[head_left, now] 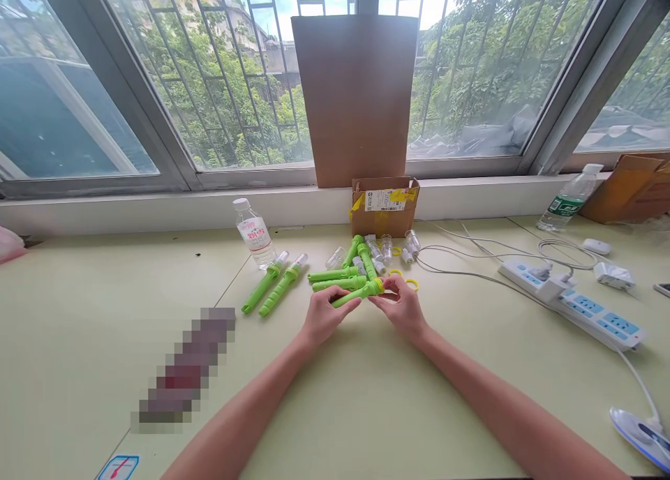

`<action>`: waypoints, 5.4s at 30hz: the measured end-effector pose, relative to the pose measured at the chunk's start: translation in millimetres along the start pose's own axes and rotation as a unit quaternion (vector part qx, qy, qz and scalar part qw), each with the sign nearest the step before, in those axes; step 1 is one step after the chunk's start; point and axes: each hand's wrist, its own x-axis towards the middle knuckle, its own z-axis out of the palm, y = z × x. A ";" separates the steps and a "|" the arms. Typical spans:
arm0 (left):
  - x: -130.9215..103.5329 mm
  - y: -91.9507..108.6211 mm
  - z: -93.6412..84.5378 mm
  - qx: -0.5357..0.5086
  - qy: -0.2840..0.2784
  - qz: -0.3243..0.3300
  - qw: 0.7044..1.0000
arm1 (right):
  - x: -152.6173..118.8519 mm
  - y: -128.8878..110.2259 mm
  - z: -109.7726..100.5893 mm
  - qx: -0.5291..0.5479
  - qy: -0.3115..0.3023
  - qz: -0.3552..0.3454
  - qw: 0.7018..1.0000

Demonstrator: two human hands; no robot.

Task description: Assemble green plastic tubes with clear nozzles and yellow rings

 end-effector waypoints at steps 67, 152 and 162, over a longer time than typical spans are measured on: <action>5.9 -0.9 -7.9 0.011 -0.029 0.008 0.999 | -2.6 0.3 1.5 -0.046 0.018 -0.055 0.997; 1.3 -2.5 -2.8 0.145 0.044 0.105 0.983 | 0.0 2.5 1.4 0.004 0.047 0.009 0.999; 1.8 6.2 -2.5 -0.044 -0.002 -0.095 0.995 | -1.1 0.1 1.7 -0.021 0.001 0.020 1.000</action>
